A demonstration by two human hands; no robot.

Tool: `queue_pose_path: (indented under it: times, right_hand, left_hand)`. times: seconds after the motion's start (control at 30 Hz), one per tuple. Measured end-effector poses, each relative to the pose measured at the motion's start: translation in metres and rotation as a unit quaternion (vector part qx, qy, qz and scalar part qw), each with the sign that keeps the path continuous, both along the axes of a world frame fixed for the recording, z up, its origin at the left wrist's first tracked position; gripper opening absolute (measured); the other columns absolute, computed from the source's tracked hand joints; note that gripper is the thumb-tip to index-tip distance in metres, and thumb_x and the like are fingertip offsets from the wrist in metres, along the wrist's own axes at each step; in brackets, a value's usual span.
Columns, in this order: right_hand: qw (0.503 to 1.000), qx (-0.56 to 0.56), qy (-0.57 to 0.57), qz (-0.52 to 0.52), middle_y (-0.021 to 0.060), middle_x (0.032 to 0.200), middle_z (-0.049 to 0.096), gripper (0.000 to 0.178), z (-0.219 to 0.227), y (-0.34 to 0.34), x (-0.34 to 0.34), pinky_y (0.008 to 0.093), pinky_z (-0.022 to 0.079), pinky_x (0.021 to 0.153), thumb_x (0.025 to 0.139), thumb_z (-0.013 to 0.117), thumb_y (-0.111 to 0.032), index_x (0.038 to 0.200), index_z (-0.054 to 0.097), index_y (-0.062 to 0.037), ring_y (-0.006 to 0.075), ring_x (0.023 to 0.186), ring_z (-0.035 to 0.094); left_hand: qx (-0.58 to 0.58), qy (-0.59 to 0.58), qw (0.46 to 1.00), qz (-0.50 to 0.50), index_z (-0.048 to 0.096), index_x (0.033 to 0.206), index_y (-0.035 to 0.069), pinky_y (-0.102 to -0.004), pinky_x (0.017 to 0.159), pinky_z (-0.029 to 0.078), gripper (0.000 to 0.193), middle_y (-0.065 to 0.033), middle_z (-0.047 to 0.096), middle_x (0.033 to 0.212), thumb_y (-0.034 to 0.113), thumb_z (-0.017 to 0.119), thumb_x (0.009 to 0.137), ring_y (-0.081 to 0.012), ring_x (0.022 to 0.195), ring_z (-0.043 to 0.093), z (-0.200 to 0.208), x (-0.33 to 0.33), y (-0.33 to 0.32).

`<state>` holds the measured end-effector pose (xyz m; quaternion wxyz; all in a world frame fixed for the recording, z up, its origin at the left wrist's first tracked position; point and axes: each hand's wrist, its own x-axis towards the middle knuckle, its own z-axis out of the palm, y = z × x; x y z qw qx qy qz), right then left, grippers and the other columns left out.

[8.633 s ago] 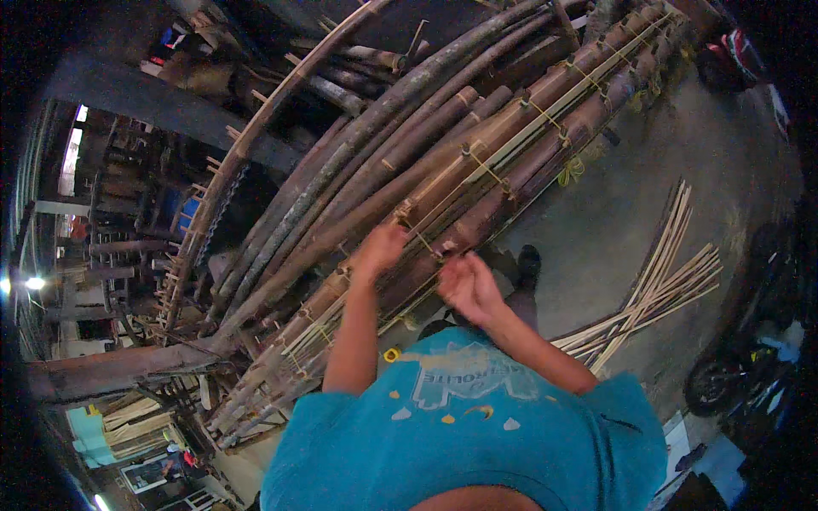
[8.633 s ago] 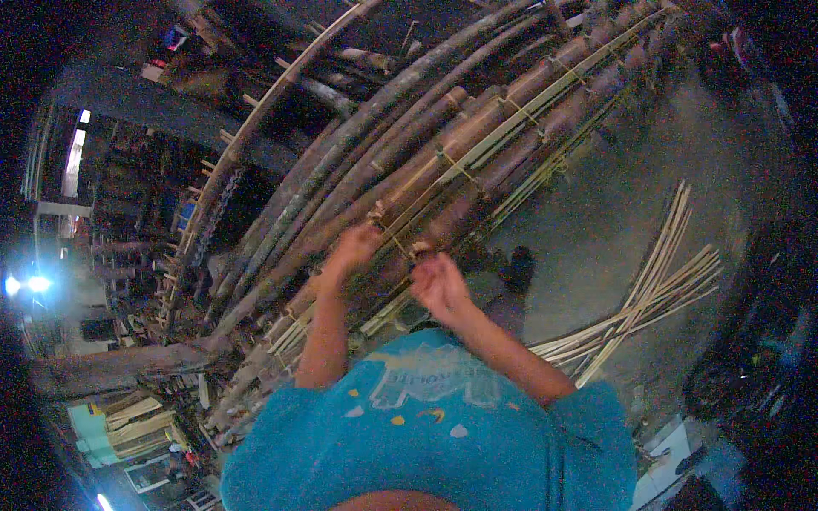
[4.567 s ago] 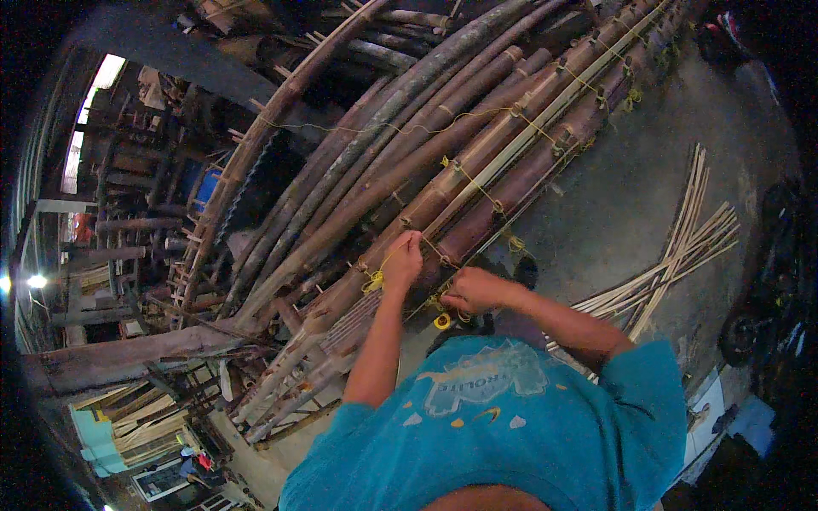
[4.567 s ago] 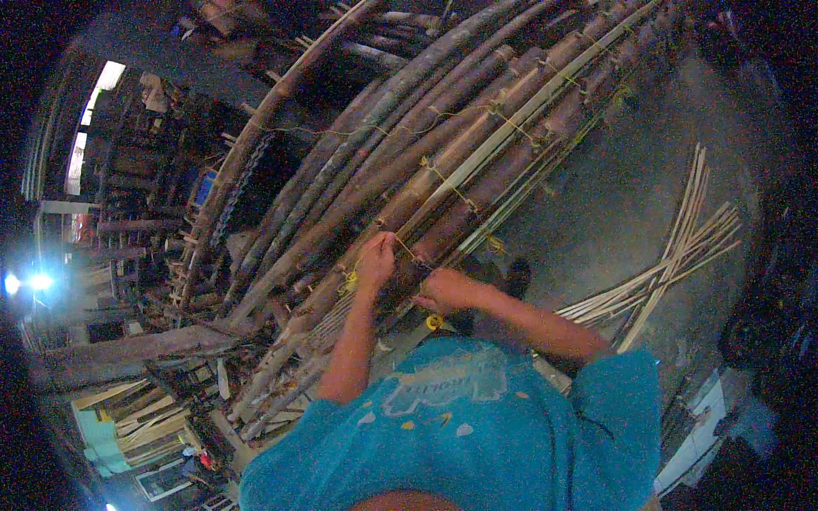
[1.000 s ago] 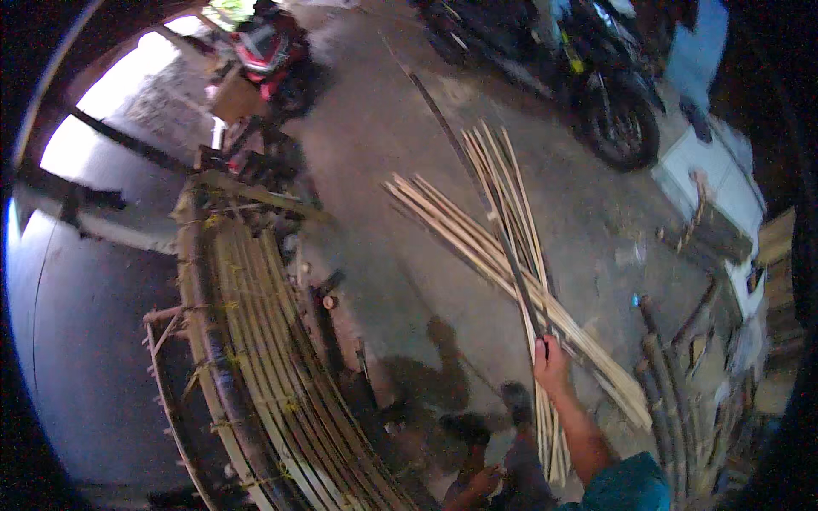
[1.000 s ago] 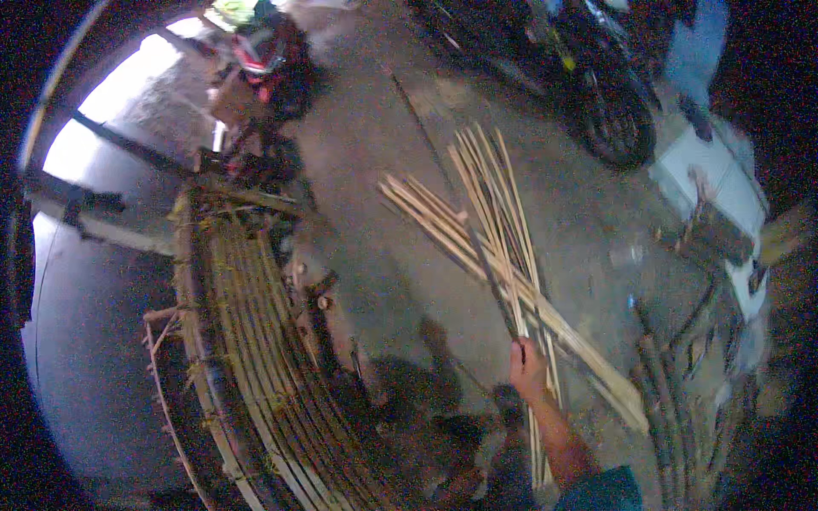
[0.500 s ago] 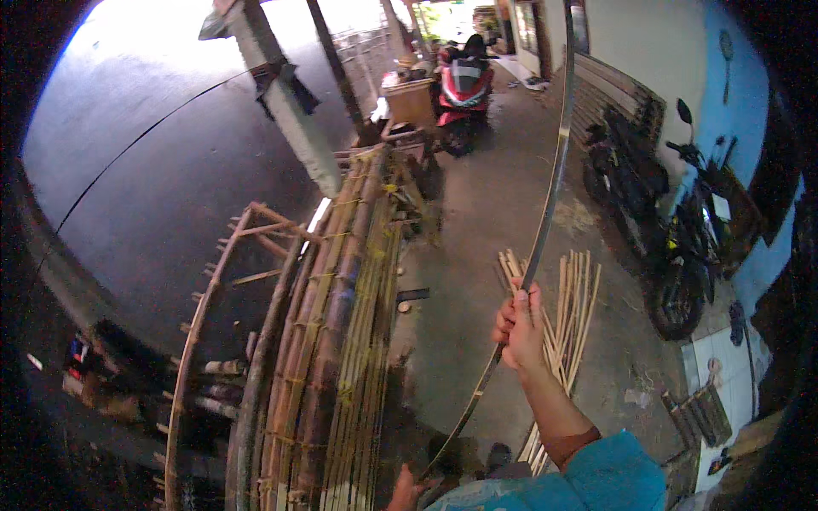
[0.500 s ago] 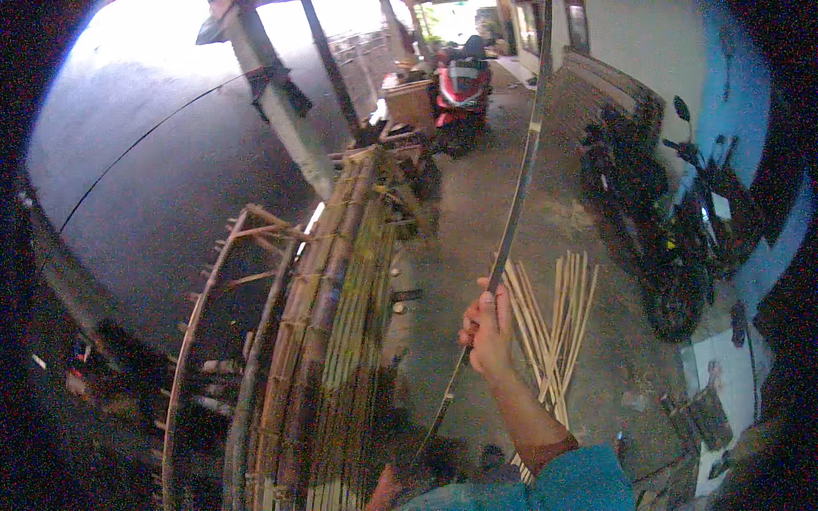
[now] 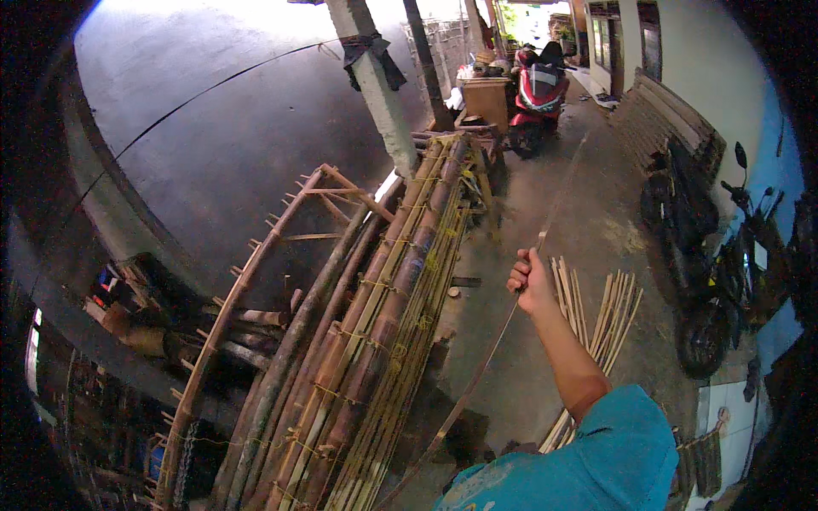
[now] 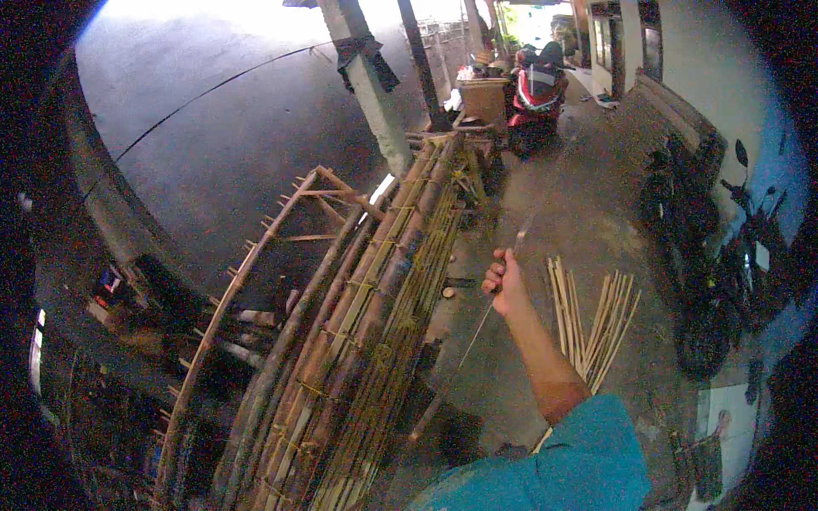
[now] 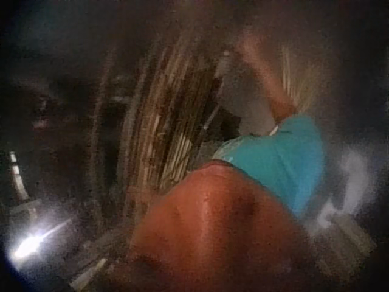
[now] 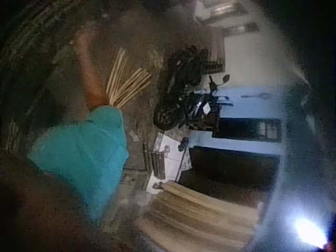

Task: The person repeatedly picks thin bamboo sticks from a pile and secures them to a curved wooden rack using yellow string. They wrap and tie the string around each stick and the rack, then place the tied stick onto the rack. The process is repeated continuously throughout the clip.

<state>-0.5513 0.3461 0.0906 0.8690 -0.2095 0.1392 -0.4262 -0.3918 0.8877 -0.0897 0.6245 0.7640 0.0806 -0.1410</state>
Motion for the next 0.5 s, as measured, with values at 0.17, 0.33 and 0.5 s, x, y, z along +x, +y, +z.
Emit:
queue_pose_path:
  times: [0.17,0.33,0.5]
  right_hand:
    - [0.974,-0.182,0.136,0.008,-0.0027,0.058,0.038,0.033,0.036,0.053,0.056,0.0239,0.031,0.039,0.093,0.044,-0.044,0.082,0.043,-0.0135,0.0081,0.045,0.038]
    - [0.869,-0.457,0.174,-0.075,-0.0031,0.055,0.038,0.025,0.032,0.081,0.113,0.0275,0.029,0.037,0.095,0.043,-0.036,0.094,0.046,-0.0115,0.0085,0.042,0.036]
    - [0.769,-0.602,0.216,0.008,0.0129,0.067,0.054,0.043,0.065,0.123,0.149,0.0388,0.041,0.058,0.096,0.039,-0.037,0.119,0.045,-0.0016,0.0244,0.058,0.054]
  left_hand:
    - [0.07,-0.068,0.994,0.052,0.047,0.123,0.001,-0.041,0.081,0.048,0.042,-0.0156,0.049,0.121,0.032,0.041,0.095,-0.0289,0.101,0.053,0.031,0.024,0.024]
    - [0.135,-0.116,0.981,0.08,0.047,0.123,0.001,-0.0411,0.082,0.047,0.041,-0.0158,0.049,0.121,0.031,0.041,0.095,-0.0294,0.1,0.053,0.046,0.052,0.037]
    - [0.206,-0.147,0.959,0.125,0.048,0.123,0.001,-0.0413,0.083,0.047,0.041,-0.0161,0.05,0.12,0.031,0.041,0.095,-0.0299,0.1,0.053,0.053,0.081,0.061]
